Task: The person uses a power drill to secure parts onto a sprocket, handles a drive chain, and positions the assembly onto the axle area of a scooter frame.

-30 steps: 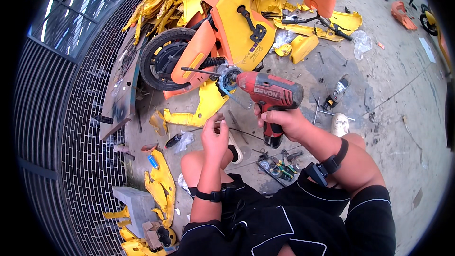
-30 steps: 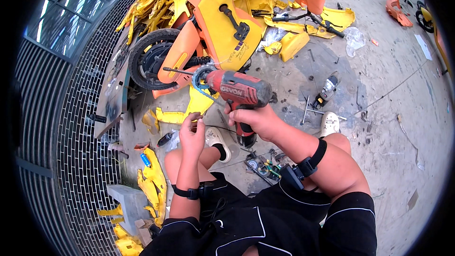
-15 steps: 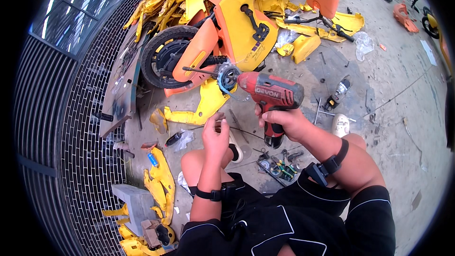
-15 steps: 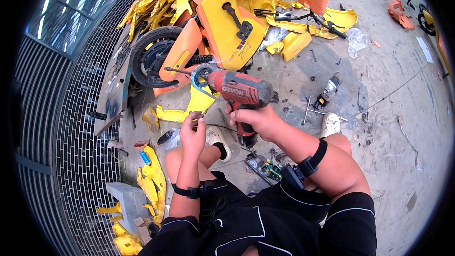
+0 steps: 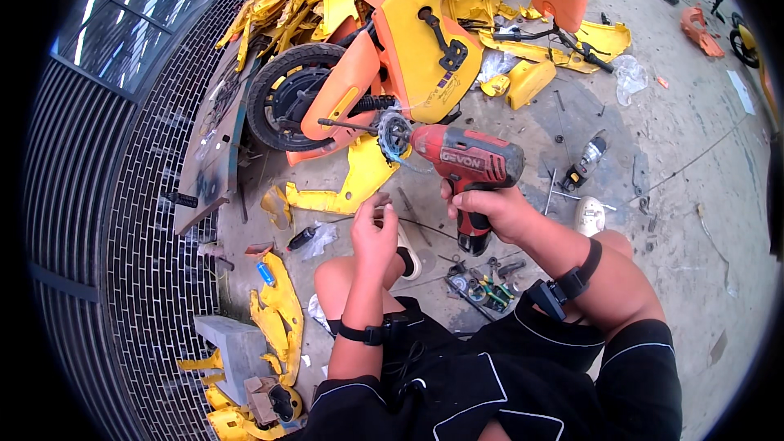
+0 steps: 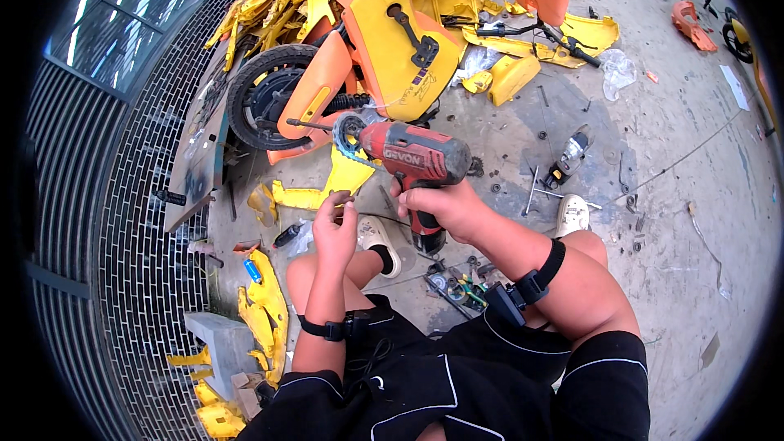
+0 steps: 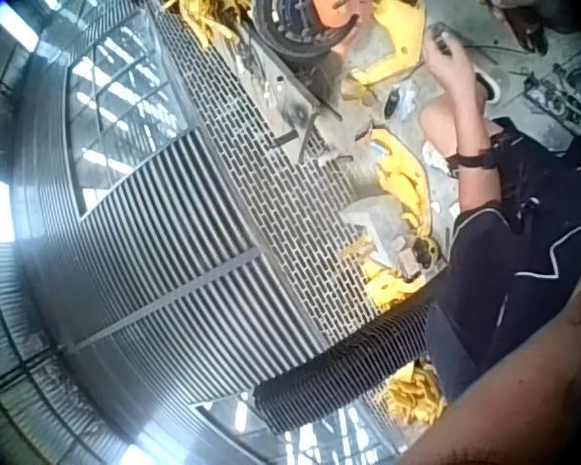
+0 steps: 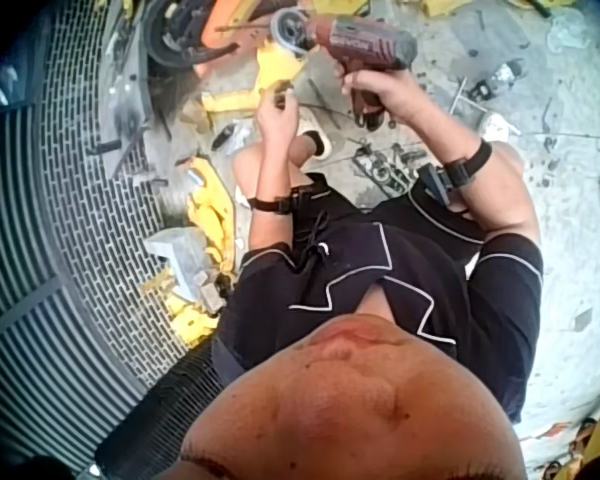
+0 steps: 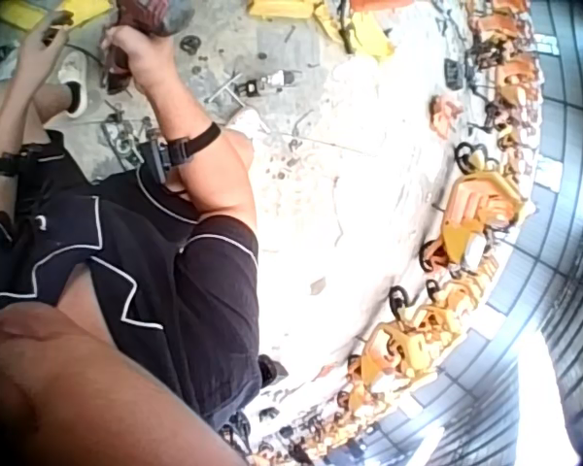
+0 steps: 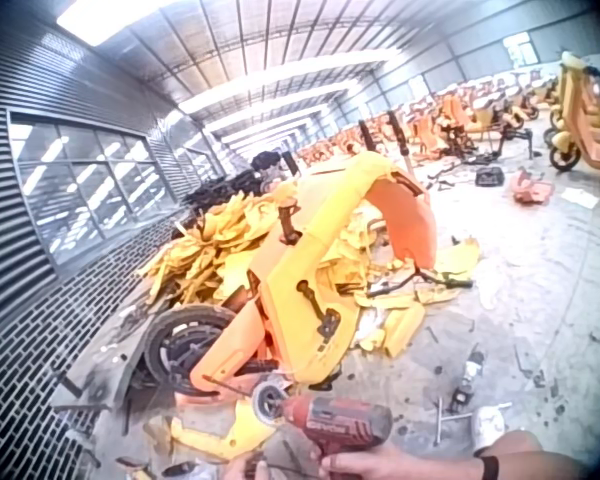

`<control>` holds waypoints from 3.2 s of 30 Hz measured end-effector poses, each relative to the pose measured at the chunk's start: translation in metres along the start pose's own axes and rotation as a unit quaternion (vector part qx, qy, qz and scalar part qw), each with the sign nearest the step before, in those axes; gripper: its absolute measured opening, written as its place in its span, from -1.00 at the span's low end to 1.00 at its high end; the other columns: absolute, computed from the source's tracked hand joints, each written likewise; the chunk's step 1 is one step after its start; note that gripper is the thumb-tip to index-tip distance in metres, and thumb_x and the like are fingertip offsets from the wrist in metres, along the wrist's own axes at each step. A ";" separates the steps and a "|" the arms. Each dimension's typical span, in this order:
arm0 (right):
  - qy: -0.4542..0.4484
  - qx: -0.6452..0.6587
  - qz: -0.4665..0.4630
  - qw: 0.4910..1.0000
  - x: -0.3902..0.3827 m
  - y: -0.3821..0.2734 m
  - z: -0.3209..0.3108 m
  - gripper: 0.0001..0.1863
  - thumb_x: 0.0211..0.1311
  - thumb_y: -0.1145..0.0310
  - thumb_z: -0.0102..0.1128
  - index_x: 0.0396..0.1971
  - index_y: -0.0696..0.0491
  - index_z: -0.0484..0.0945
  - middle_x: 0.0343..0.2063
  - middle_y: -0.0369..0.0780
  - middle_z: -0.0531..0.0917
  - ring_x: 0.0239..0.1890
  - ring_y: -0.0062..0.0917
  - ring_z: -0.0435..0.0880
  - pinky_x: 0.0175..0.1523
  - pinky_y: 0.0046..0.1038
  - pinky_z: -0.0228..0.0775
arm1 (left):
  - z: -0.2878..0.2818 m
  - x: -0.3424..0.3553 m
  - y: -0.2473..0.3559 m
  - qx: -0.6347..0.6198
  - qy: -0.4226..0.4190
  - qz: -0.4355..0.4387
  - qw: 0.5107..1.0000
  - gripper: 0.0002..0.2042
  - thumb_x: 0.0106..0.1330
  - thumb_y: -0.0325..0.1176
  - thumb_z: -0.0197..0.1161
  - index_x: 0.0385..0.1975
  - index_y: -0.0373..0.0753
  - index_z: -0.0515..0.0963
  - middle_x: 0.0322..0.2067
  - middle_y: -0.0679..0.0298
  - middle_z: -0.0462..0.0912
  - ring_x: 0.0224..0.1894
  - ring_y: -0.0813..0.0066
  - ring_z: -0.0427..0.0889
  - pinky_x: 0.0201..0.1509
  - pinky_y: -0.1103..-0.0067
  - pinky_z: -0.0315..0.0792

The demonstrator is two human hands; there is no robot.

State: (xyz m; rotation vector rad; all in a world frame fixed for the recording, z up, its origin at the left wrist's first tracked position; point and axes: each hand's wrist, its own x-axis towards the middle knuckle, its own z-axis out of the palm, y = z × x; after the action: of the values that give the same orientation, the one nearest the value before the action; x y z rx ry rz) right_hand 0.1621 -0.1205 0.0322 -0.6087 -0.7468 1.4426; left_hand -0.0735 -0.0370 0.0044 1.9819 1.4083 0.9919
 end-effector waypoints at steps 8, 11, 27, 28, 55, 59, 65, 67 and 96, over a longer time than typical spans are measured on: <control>0.006 -0.003 -0.001 1.000 -0.001 0.000 -0.002 -0.59 0.05 0.50 0.23 -0.03 0.15 0.51 -0.26 -0.23 0.61 -0.33 -0.52 0.64 -0.14 -0.45 0.50 | 0.001 -0.001 0.002 0.001 0.003 0.004 1.000 -0.77 0.30 -0.48 0.20 -0.07 -0.35 0.59 -0.18 0.15 0.68 -0.31 0.48 0.67 -0.25 0.57 0.53; 0.004 -0.003 0.003 1.000 -0.001 0.000 -0.002 -0.59 0.05 0.51 0.22 -0.01 0.16 0.50 -0.26 -0.22 0.61 -0.32 -0.52 0.64 -0.13 -0.44 0.50 | 0.002 -0.003 0.002 -0.005 0.007 0.007 1.000 -0.78 0.30 -0.48 0.20 -0.08 -0.35 0.59 -0.19 0.16 0.68 -0.30 0.47 0.67 -0.26 0.56 0.53; -0.002 0.005 0.011 1.000 -0.001 0.004 -0.001 -0.57 0.08 0.51 0.25 0.01 0.13 0.49 -0.27 -0.24 0.63 -0.34 -0.52 0.65 -0.17 -0.43 0.51 | 0.002 0.012 0.026 -0.049 -0.002 -0.026 0.998 -0.69 0.34 -0.45 0.18 0.06 -0.31 0.51 -0.14 0.19 0.66 -0.08 0.46 0.64 -0.04 0.51 0.51; -0.004 0.004 0.011 1.000 -0.001 0.003 0.000 -0.57 0.07 0.51 0.25 0.02 0.13 0.49 -0.27 -0.23 0.63 -0.34 -0.52 0.65 -0.17 -0.43 0.51 | 0.003 0.016 0.029 -0.047 0.004 -0.009 0.999 -0.68 0.34 -0.45 0.18 0.08 -0.31 0.49 -0.11 0.18 0.65 -0.05 0.45 0.63 -0.03 0.51 0.50; 0.027 -0.078 0.103 0.991 0.028 0.047 -0.019 -0.48 0.07 0.51 0.23 0.11 0.13 0.43 -0.19 -0.22 0.59 -0.28 -0.50 0.62 -0.12 -0.42 0.51 | 0.033 0.085 -0.011 -0.409 -0.084 -0.128 0.899 -0.66 0.35 -0.44 0.28 0.07 -0.44 0.49 -0.29 0.34 0.58 -0.32 0.65 0.51 -0.19 0.68 0.44; 0.036 -0.099 0.100 0.989 0.036 0.059 -0.016 -0.49 0.09 0.53 0.24 0.11 0.10 0.43 -0.18 -0.24 0.60 -0.27 -0.54 0.62 -0.11 -0.44 0.50 | 0.038 0.095 -0.013 -0.379 -0.037 -0.149 0.913 -0.70 0.33 -0.40 0.32 -0.01 -0.42 0.55 -0.33 0.38 0.57 -0.31 0.68 0.49 -0.19 0.71 0.42; 0.042 -0.126 0.087 0.987 0.047 0.070 -0.010 -0.49 0.11 0.57 0.22 0.12 0.09 0.43 -0.17 -0.25 0.60 -0.25 -0.55 0.63 -0.10 -0.45 0.50 | 0.043 0.098 -0.019 -0.231 -0.011 -0.046 0.972 -0.73 0.27 -0.43 0.36 -0.07 -0.36 0.60 -0.31 0.34 0.56 -0.30 0.61 0.52 -0.17 0.65 0.46; 0.057 -0.105 0.090 0.989 0.048 0.073 -0.007 -0.49 0.12 0.58 0.22 0.12 0.09 0.43 -0.17 -0.25 0.60 -0.25 -0.55 0.63 -0.10 -0.46 0.50 | 0.042 0.098 -0.016 -0.194 0.004 -0.026 0.981 -0.73 0.24 -0.45 0.37 -0.08 -0.37 0.61 -0.29 0.29 0.57 -0.31 0.56 0.55 -0.18 0.61 0.48; 0.096 0.027 0.075 0.992 0.060 0.060 0.000 -0.50 0.03 0.49 0.20 0.06 0.17 0.43 -0.22 -0.15 0.62 -0.33 -0.44 0.66 -0.16 -0.38 0.53 | 0.054 0.098 -0.028 -0.070 0.066 0.101 0.990 -0.68 0.23 -0.50 0.32 0.00 -0.35 0.60 -0.12 0.08 0.63 -0.22 0.35 0.67 -0.11 0.53 0.54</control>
State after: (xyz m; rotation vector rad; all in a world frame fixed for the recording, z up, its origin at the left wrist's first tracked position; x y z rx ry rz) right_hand 0.1222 -0.0574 -0.0086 -0.7627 -0.5173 1.5128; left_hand -0.0268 0.0651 -0.0230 2.0142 1.1839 1.2959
